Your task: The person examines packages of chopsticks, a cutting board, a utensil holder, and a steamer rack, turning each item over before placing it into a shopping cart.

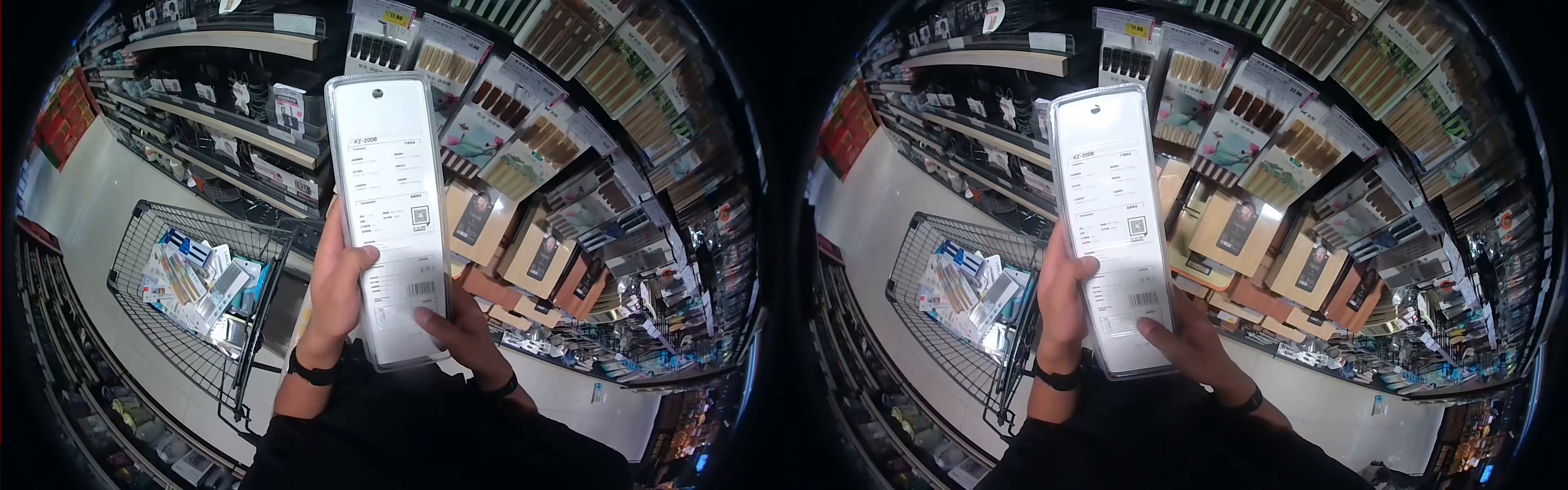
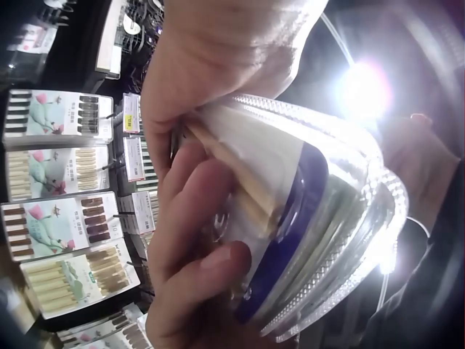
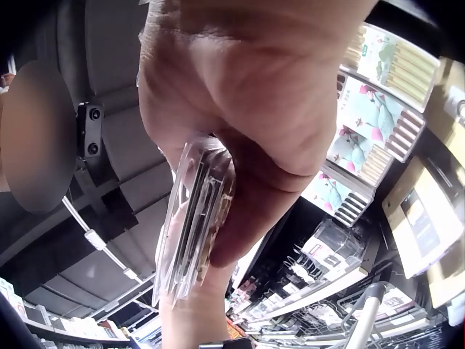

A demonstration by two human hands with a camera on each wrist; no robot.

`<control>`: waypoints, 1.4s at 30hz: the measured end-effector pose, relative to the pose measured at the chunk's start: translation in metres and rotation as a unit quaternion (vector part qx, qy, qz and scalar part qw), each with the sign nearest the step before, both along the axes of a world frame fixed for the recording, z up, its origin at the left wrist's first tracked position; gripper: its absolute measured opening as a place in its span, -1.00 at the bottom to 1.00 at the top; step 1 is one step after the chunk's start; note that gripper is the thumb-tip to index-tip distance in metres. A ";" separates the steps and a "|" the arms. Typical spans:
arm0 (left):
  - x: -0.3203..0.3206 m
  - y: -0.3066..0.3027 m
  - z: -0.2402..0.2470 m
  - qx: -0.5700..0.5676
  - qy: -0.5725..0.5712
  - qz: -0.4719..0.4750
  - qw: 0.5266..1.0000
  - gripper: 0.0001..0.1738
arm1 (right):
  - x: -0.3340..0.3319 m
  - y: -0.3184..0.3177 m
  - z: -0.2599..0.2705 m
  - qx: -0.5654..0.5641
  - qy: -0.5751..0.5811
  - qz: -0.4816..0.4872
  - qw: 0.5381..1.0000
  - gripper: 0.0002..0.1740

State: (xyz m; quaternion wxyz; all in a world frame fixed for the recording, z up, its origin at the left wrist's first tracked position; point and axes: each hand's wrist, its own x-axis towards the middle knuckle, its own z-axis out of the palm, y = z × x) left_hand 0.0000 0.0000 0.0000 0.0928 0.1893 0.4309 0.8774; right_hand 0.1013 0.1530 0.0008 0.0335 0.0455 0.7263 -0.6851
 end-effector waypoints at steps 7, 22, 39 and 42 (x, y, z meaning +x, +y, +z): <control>0.005 0.003 0.000 0.020 -0.014 0.001 1.000 -0.23 | 0.005 0.004 0.000 0.034 -0.005 0.016 0.999 -0.32; 0.010 -0.003 0.005 0.017 -0.020 0.018 1.000 -0.23 | 0.007 0.003 0.000 0.030 0.011 0.072 0.997 -0.20; 0.013 -0.008 0.006 0.021 -0.031 0.019 0.999 -0.24 | 0.008 -0.002 0.001 0.064 -0.008 0.055 0.996 -0.25; 0.013 -0.008 0.006 0.024 -0.034 0.022 0.999 -0.24 | 0.008 -0.003 0.001 0.072 -0.002 0.054 0.996 -0.25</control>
